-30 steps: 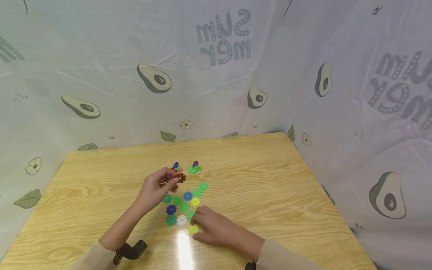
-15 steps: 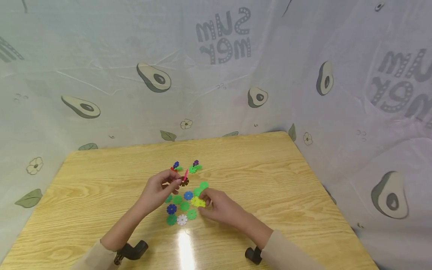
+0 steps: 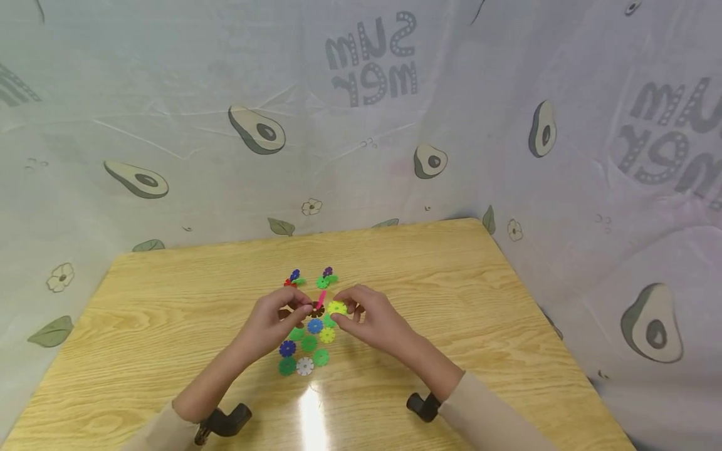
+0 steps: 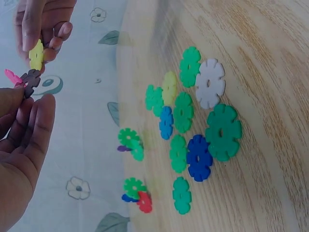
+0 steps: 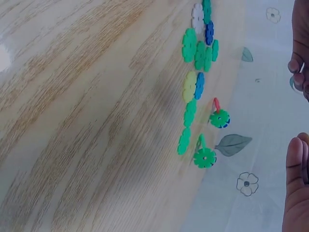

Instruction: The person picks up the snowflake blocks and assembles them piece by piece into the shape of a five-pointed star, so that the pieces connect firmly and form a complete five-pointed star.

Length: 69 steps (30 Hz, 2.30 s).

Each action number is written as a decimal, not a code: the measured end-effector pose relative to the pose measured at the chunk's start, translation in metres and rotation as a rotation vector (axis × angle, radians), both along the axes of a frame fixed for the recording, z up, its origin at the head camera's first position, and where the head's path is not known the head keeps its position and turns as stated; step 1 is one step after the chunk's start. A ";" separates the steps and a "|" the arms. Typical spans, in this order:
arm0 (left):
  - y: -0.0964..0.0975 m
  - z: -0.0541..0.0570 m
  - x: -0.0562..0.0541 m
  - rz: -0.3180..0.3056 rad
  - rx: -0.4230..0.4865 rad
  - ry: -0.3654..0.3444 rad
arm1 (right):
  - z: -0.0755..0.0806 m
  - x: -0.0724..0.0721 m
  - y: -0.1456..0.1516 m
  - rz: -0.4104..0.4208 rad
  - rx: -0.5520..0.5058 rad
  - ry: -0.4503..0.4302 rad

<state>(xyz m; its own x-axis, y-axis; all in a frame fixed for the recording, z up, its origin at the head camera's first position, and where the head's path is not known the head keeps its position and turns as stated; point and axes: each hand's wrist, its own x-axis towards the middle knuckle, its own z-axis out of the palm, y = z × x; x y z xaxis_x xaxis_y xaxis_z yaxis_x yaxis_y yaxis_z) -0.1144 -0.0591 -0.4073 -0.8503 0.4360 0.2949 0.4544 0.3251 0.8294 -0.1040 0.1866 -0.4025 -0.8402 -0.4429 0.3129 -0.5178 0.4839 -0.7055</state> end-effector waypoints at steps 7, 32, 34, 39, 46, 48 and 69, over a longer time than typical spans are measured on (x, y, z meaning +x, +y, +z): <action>0.000 -0.003 0.000 -0.043 -0.014 0.038 | -0.001 0.000 -0.001 0.050 -0.034 -0.015; 0.005 -0.004 0.000 -0.042 -0.015 0.093 | -0.002 -0.005 -0.005 0.134 -0.109 -0.253; 0.006 -0.004 0.000 -0.012 -0.090 0.174 | -0.002 -0.005 -0.006 0.092 -0.115 -0.289; 0.008 -0.006 0.005 0.062 -0.323 0.433 | 0.000 -0.008 -0.009 0.019 -0.141 -0.347; 0.012 -0.010 0.006 0.198 -0.491 0.687 | 0.000 -0.012 -0.017 -0.004 -0.173 -0.370; 0.011 -0.012 0.003 0.208 -0.485 0.704 | 0.000 -0.012 -0.017 -0.014 -0.178 -0.385; -0.012 -0.058 -0.055 0.221 -0.767 0.100 | -0.054 0.006 -0.018 0.218 0.401 -0.226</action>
<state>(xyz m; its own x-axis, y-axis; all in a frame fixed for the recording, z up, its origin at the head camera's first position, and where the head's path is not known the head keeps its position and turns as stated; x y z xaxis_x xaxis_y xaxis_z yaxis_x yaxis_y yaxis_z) -0.1698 -0.0708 -0.4650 -0.9259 0.3729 0.0608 0.3734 0.8786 0.2977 -0.0976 0.1681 -0.4565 -0.7419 -0.6634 -0.0968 -0.4925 0.6372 -0.5928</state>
